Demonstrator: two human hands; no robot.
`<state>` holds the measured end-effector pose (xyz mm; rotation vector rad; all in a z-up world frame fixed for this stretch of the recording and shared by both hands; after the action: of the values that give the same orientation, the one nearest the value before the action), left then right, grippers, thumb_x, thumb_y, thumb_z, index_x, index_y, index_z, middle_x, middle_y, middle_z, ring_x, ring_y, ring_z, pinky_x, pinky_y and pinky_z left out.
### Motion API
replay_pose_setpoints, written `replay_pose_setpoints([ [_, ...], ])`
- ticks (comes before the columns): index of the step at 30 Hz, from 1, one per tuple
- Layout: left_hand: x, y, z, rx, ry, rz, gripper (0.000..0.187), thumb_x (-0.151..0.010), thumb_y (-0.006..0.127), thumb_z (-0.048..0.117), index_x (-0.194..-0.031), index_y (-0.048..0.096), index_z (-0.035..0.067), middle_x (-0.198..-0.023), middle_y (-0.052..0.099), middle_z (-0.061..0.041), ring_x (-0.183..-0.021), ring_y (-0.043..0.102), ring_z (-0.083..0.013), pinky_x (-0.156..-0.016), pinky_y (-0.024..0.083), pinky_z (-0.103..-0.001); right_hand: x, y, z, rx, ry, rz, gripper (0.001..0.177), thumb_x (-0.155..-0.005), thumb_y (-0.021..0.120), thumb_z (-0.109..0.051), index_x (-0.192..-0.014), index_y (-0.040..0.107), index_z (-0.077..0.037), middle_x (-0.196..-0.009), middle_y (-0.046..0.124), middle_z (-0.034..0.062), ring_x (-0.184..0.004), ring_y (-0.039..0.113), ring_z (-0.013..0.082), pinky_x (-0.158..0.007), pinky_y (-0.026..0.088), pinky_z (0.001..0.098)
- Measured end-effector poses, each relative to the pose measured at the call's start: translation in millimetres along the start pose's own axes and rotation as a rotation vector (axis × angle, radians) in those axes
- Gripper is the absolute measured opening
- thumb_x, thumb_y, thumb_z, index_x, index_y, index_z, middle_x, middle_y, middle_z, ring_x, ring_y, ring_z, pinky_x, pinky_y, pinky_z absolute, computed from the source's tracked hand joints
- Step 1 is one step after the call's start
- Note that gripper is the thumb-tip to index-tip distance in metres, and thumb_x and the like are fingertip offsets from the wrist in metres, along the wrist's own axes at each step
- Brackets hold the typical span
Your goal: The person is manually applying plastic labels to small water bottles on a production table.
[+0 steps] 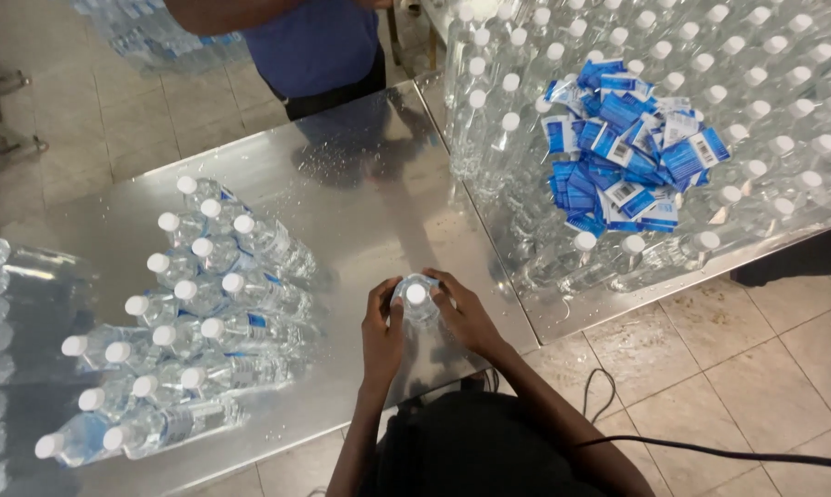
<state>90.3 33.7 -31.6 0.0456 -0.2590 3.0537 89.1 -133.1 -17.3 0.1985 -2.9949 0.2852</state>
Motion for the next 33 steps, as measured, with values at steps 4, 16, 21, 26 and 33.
replay_pose_setpoints([
  [4, 12.2, 4.1, -12.4, 0.063, 0.0, 0.036, 0.041, -0.117, 0.051, 0.021, -0.155, 0.052, 0.004, -0.155, 0.061, -0.023, -0.148, 0.054, -0.0441, -0.122, 0.045, -0.057, 3.5, 2.7, 29.8, 0.044, -0.033, -0.02, 0.051, -0.117, 0.043, -0.03, -0.162, 0.052, -0.008, -0.159, 0.056, 0.0297, -0.149, 0.046, 0.0554, -0.124, 0.035, 0.0708],
  [16, 13.3, 14.8, -30.9, 0.246, 0.066, 0.019, 0.053, -0.121, 0.047, 0.031, -0.168, 0.042, 0.009, -0.17, 0.046, -0.02, -0.16, 0.037, -0.0413, -0.13, 0.029, -0.061, 0.1, -5.3, 34.9, 0.026, -0.018, 0.035, 0.053, -0.122, 0.033, -0.035, -0.159, 0.056, -0.004, -0.156, 0.061, 0.0266, -0.15, 0.05, 0.046, -0.127, 0.035, 0.0626],
  [21, 20.8, 8.1, -27.0, 0.303, 0.051, 0.088, 0.046, -0.119, 0.05, 0.03, -0.157, 0.055, 0.005, -0.162, 0.057, -0.019, -0.153, 0.05, -0.0365, -0.126, 0.039, -0.056, 2.1, -5.4, 42.2, -0.005, -0.013, 0.053, 0.052, -0.121, 0.033, -0.032, -0.158, 0.057, -0.003, -0.156, 0.06, 0.0267, -0.151, 0.049, 0.0462, -0.128, 0.033, 0.0619],
  [26, 22.0, -4.2, -48.3, 0.23, 0.116, 0.212, 0.025, -0.115, 0.058, 0.012, -0.135, 0.069, 0.001, -0.143, 0.069, -0.022, -0.138, 0.064, -0.0385, -0.115, 0.053, -0.053, 2.0, -5.4, 48.8, -0.033, -0.029, 0.073, 0.052, -0.121, 0.035, -0.033, -0.157, 0.058, -0.003, -0.156, 0.061, 0.0267, -0.151, 0.049, 0.0464, -0.128, 0.033, 0.0625],
  [33, 26.9, -0.3, -67.3, 0.213, 0.078, 0.267, 0.029, -0.105, 0.07, 0.0, -0.134, 0.073, -0.001, -0.137, 0.074, -0.023, -0.13, 0.07, -0.0419, -0.106, 0.062, -0.053, -0.7, -4.9, 49.2, -0.108, 0.042, 0.117, 0.052, -0.12, 0.036, -0.035, -0.155, 0.061, -0.006, -0.153, 0.064, 0.0244, -0.147, 0.056, 0.0442, -0.127, 0.037, 0.0608],
])
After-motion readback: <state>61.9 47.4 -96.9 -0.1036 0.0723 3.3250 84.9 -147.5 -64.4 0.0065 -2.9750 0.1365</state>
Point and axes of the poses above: each hand's wrist, its own x-axis away from the middle knuckle, its own y-axis out of the palm, z = x × y, the point moved 9 cm from there along -x, towards the middle knuckle
